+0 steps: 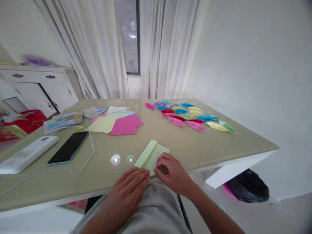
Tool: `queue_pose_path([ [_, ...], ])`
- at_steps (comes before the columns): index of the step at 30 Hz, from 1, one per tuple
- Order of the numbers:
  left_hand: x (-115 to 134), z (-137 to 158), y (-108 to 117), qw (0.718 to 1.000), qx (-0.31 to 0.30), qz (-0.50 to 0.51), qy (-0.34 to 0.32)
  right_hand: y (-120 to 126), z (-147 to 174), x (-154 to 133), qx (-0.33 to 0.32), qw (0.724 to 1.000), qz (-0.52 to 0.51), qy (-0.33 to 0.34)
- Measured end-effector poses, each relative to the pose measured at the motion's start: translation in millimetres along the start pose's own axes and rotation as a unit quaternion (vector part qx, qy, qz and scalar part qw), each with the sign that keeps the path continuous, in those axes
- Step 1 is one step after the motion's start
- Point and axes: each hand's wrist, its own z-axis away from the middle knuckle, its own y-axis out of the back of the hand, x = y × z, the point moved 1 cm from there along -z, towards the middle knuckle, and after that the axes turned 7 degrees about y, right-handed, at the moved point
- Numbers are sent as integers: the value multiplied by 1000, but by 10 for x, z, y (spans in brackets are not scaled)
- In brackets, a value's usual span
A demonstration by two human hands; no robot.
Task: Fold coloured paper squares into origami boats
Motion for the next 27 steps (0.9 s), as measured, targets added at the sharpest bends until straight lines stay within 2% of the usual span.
queue_pose_path([
  [13,12,-29,21,1000,-14,-4,10,-5,-28,42,0,999,33,0],
  [23,35,-38,-17,1000,-15,-18,-1,-15,-34,36,-1,1000,19,2],
  [27,46,-45,-48,999,-35,-21,24,-5,-36,35,-1,1000,18,3],
])
